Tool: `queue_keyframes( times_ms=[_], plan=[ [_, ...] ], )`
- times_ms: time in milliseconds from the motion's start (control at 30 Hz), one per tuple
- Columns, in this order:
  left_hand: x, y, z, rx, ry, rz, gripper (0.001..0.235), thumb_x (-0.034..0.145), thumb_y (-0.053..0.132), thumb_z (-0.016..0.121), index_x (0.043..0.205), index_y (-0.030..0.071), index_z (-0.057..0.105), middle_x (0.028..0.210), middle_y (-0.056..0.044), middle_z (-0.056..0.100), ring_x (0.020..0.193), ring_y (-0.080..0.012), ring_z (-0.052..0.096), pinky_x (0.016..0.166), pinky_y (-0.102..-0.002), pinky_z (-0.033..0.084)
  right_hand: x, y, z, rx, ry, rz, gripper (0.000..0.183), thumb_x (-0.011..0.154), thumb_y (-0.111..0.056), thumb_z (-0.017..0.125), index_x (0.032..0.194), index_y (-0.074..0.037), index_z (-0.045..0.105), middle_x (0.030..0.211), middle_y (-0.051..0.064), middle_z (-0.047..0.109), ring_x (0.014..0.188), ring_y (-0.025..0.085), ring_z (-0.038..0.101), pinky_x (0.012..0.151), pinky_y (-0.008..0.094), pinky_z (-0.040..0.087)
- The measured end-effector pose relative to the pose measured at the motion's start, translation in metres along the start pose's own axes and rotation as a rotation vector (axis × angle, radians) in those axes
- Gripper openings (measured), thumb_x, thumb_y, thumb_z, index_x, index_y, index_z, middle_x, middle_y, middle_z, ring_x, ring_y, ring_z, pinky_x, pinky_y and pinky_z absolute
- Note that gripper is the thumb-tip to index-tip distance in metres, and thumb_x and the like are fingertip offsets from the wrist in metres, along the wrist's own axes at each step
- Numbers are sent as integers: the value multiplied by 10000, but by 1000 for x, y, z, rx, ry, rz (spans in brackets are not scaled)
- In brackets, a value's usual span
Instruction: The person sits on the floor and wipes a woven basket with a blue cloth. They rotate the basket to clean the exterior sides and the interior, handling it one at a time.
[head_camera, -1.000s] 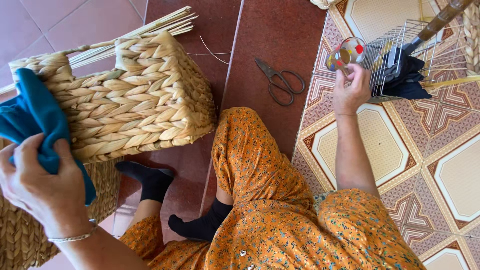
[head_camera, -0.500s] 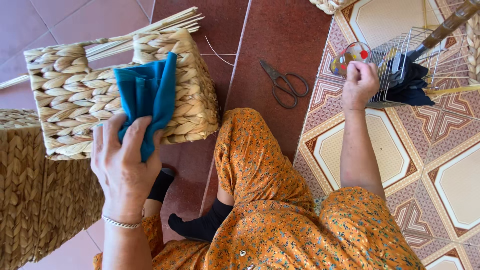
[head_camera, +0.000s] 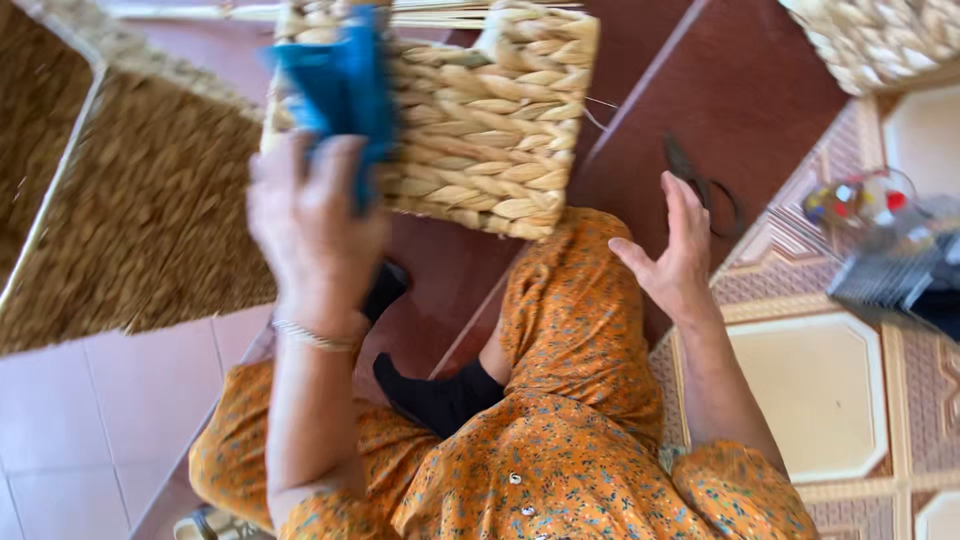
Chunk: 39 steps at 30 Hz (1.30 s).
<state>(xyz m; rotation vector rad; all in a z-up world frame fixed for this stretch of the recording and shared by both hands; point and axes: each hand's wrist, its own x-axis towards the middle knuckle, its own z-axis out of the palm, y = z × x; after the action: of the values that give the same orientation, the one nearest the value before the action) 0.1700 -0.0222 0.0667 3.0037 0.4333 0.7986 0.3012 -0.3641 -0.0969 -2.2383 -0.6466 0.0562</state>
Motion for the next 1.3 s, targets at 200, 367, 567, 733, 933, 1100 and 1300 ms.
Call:
queue_keyframes(
  times_ms=[200,367,567,733,933,1100,1300],
  plan=[
    [-20,87,16,-270,-9,191,350,834,151,742,1175,135,668,1178,-115,546,994,-330,543,791,-485,423,31,-82,31,127,178,-525,909,977,-530,679,1650,-112,233,1703,268,177,1589,467,233,1287,564,261],
    [-34,26,24,-323,162,80,403,768,69,761,1151,161,676,1206,-109,567,1052,-327,570,857,-468,459,55,-112,55,139,147,-582,679,1023,-438,750,1523,-106,435,1714,265,242,1572,445,303,1303,510,369],
    [-14,-85,33,-261,351,-284,282,911,62,822,1145,93,667,1201,-152,604,1081,-374,565,934,-493,484,58,-120,48,118,170,-583,660,1006,-397,773,1461,-35,461,1676,288,257,1586,479,326,1281,538,337],
    [-17,-8,75,-201,412,-102,287,845,5,727,1112,79,650,1413,-137,570,1349,-400,493,1126,-583,421,59,-113,53,131,179,-582,666,1040,-430,722,1499,-52,424,1699,291,241,1577,462,306,1307,507,321],
    [-51,74,85,-570,412,151,331,856,112,733,1176,113,651,1458,-139,542,1382,-389,481,1166,-612,385,62,-103,51,143,138,-502,671,1070,-361,691,1535,-19,348,1626,290,316,1542,455,350,1308,518,302],
    [-55,7,140,-585,635,-70,350,852,57,781,1149,112,604,1313,-132,545,1244,-357,535,1075,-510,457,72,-96,47,104,167,-574,630,1037,-376,745,1468,-26,448,1635,274,315,1559,430,341,1312,519,306],
    [-99,-47,284,-622,464,-720,383,893,106,781,1183,59,535,1184,-190,520,1117,-419,533,975,-497,464,130,-99,44,124,206,-560,639,1100,-452,726,1491,-21,464,1658,252,317,1574,371,355,1306,476,361]
  ],
)
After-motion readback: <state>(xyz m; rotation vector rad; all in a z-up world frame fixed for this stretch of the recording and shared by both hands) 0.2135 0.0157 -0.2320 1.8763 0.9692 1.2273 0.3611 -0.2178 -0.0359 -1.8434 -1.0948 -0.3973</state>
